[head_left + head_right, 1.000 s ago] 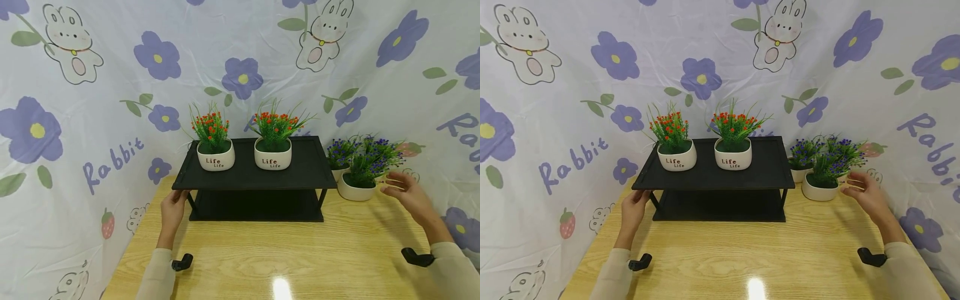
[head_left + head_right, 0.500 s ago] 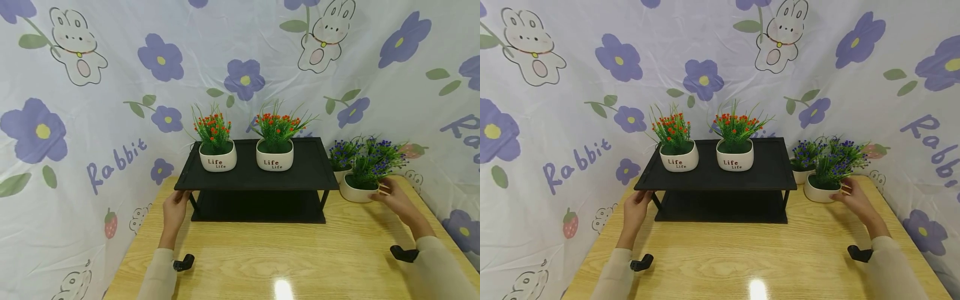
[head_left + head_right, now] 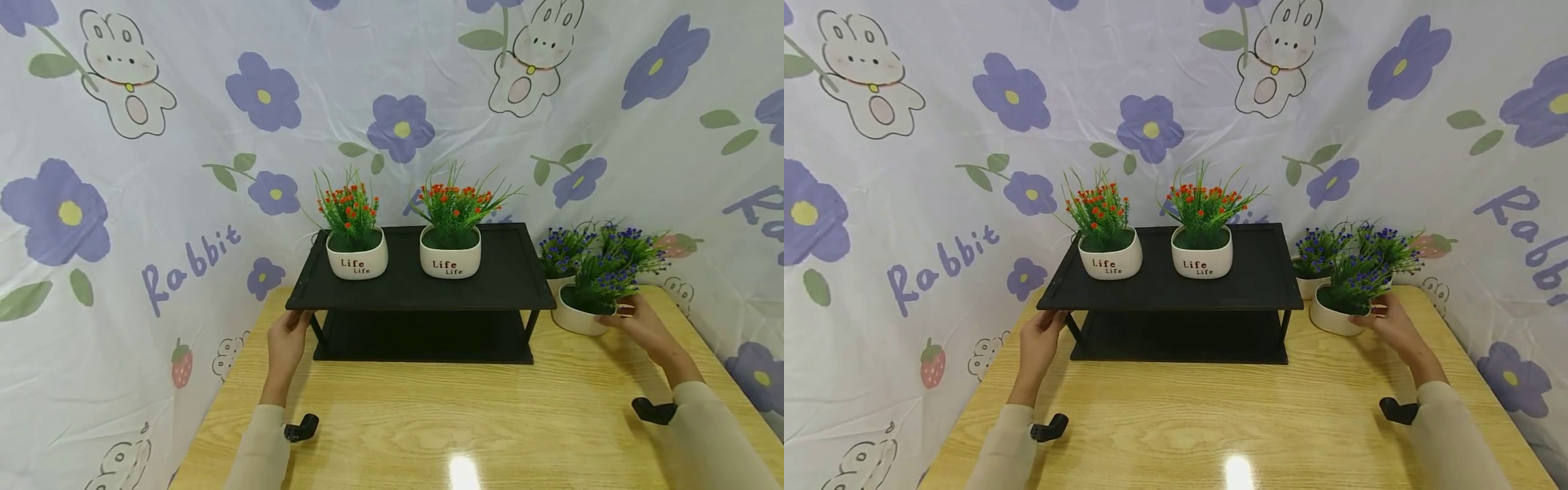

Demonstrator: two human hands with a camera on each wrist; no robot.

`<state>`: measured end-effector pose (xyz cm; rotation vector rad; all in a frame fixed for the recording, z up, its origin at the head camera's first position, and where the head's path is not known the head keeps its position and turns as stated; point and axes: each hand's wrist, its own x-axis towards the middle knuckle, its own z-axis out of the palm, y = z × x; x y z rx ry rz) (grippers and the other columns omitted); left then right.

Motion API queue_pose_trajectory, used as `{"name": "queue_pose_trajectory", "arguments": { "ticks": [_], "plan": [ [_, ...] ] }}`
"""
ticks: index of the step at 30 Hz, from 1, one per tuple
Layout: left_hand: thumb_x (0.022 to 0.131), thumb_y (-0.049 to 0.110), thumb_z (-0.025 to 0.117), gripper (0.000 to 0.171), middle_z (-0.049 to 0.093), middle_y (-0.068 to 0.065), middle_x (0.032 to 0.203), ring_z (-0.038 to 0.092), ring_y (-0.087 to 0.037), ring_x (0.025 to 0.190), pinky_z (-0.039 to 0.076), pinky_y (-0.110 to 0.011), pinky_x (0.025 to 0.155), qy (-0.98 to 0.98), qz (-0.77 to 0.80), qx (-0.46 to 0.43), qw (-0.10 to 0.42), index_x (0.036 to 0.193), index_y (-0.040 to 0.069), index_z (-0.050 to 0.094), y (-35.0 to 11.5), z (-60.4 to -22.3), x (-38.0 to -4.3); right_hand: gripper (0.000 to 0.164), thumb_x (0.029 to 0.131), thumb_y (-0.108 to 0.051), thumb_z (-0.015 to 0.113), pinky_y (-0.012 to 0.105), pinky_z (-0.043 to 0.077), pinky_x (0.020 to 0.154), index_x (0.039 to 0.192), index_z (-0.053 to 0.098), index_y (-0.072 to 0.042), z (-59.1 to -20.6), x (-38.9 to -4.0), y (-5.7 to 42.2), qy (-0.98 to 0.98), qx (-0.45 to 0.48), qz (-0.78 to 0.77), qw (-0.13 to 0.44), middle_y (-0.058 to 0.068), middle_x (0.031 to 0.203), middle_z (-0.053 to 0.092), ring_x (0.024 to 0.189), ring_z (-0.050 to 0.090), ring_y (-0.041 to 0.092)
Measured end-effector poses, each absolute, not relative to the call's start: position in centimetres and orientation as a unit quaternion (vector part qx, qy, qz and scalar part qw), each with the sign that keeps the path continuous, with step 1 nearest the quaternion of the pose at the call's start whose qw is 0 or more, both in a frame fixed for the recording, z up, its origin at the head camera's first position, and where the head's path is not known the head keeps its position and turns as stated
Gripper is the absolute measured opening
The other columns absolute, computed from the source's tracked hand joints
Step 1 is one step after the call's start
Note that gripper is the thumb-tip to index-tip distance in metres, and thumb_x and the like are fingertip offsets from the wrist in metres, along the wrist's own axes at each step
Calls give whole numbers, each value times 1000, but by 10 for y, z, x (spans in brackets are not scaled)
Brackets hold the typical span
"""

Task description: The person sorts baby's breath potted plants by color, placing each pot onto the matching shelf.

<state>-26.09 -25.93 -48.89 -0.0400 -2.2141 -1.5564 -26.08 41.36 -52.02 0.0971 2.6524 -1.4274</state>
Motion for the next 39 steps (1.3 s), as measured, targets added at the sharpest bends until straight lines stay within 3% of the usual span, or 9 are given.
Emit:
{"name": "queue_pose_trajectory", "arguments": {
  "ticks": [10,14,17,21,24,28,31,39],
  "plan": [
    [109,12,62,32,73,-27,130,69,-45,122,58,-10,92,-796,-564,-21,218,136,-4,70,-259,-488,-260,123,103,-37,70,85,21,118,158,-32,4,-527,-262,402,866,20,-491,93,47,165,-14,147,6,74],
    [109,11,62,32,72,-27,131,69,-44,122,57,-10,93,-797,-563,-21,218,136,-3,70,-259,-488,-258,122,102,-40,72,83,29,115,162,-25,4,-531,-266,396,882,16,-464,80,49,165,-6,147,15,73],
    [109,12,63,32,72,-27,131,69,-44,122,57,-10,93,-795,-565,-20,220,136,-3,70,-259,-487,-258,119,99,-33,78,83,30,115,169,-14,-1,-536,-271,391,888,-6,-458,51,45,168,0,150,16,69],
    [109,10,63,31,72,-27,131,68,-45,122,58,-11,93,-795,-565,-22,221,136,-4,70,-260,-488,-258,124,98,-31,79,85,24,117,168,-22,-10,-538,-272,386,885,-9,-464,44,41,171,-11,154,5,68],
    [109,10,61,32,71,-27,132,68,-46,123,57,-10,94,-798,-561,-23,219,137,-4,69,-261,-493,-261,126,101,-41,73,86,24,115,164,-29,-5,-536,-269,385,890,14,-451,68,43,168,-18,151,4,71],
    [110,15,61,33,73,-24,132,69,-43,123,55,-6,92,-801,-555,-19,224,138,0,70,-266,-506,-270,130,101,-53,70,85,27,115,160,-30,5,-533,-267,384,898,42,-426,98,47,165,-16,148,9,73],
    [110,21,63,34,74,-21,132,71,-39,122,55,-6,91,-800,-554,-24,227,138,5,71,-272,-515,-276,132,99,-56,70,85,27,115,159,-30,6,-533,-267,383,897,53,-426,106,48,164,-16,148,9,73],
    [110,12,62,32,72,-26,132,68,-45,124,56,-8,92,-795,-566,-18,218,137,-3,70,-261,-492,-262,134,98,-59,70,84,27,116,159,-28,10,-533,-267,382,896,67,-427,102,49,163,-15,148,8,73]
  ]
}}
